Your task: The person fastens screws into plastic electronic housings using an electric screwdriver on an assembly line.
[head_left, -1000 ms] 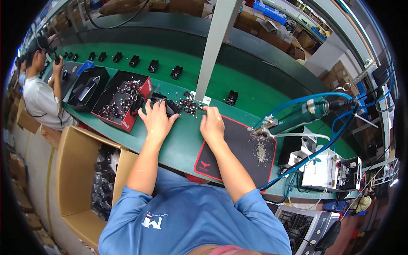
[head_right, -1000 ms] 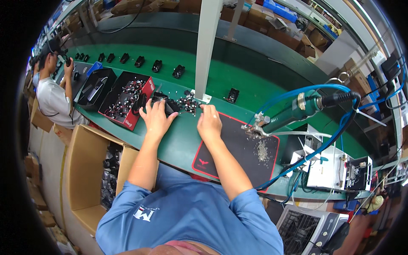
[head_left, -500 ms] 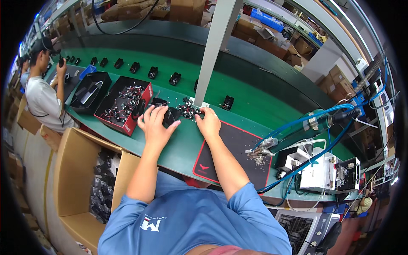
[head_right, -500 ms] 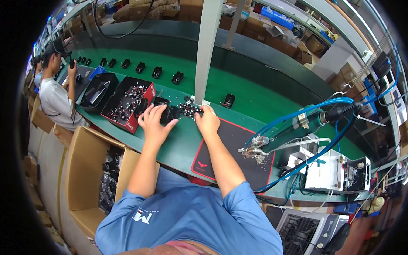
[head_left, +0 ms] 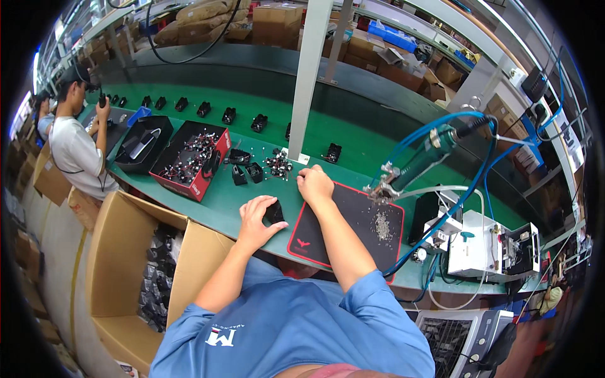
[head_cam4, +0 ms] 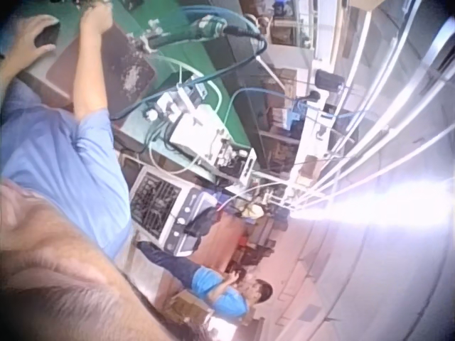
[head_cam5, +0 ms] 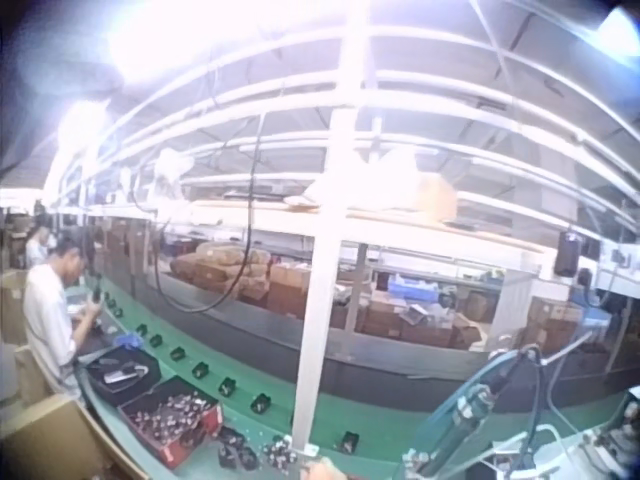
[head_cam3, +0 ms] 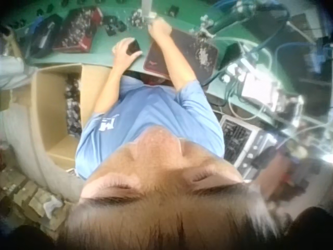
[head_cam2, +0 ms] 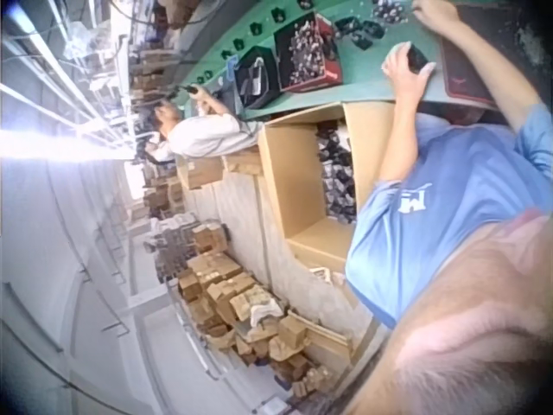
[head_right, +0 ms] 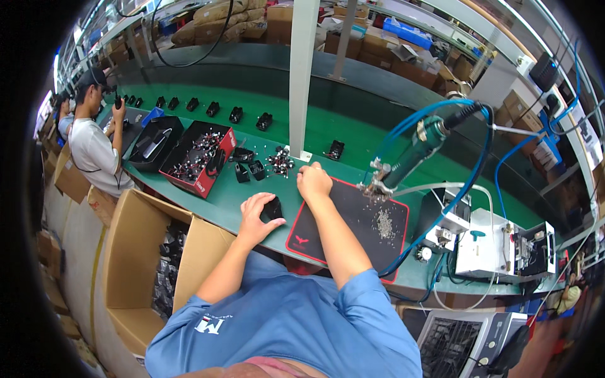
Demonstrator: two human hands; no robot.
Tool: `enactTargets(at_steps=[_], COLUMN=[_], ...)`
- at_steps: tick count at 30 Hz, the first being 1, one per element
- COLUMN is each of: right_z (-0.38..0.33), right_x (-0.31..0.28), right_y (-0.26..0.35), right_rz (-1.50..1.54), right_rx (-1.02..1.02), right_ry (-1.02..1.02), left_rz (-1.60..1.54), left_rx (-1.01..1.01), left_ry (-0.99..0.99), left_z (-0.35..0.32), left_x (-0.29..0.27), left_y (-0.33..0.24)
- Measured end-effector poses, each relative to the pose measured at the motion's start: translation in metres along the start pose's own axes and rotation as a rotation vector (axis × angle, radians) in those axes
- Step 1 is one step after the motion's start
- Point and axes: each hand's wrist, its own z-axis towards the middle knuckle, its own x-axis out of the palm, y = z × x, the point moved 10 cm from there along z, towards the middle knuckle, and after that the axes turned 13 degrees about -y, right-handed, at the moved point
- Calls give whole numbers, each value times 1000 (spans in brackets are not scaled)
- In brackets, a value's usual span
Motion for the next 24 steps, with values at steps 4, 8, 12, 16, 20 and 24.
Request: enactTargets(at_steps=[4, 8, 12, 16, 20, 24], right_z=[-49, -132, -174, -181, -179, -189], right_x=[-82, -118, -129, -140, -151, -155], right_y=[6, -21, -50, -76, -86, -81], right_rz=[88, 125, 91, 351, 422, 244], right_rx=[-133, -110, -102, 82, 307, 192], right_ry=[-274, -168, -158, -178, -221, -272], left_rz=[-99, -91, -281, -455, -374, -358], left_rx=[-34, -53, -130, -41, 87, 181], left_ry=[-7, 22, 155, 431, 483, 540], left_z=[-1, 5, 4, 6, 0, -9], left_x=[-2, -2, 23, 65, 95, 106], left_y=[11, 8, -11, -77, -91, -97])
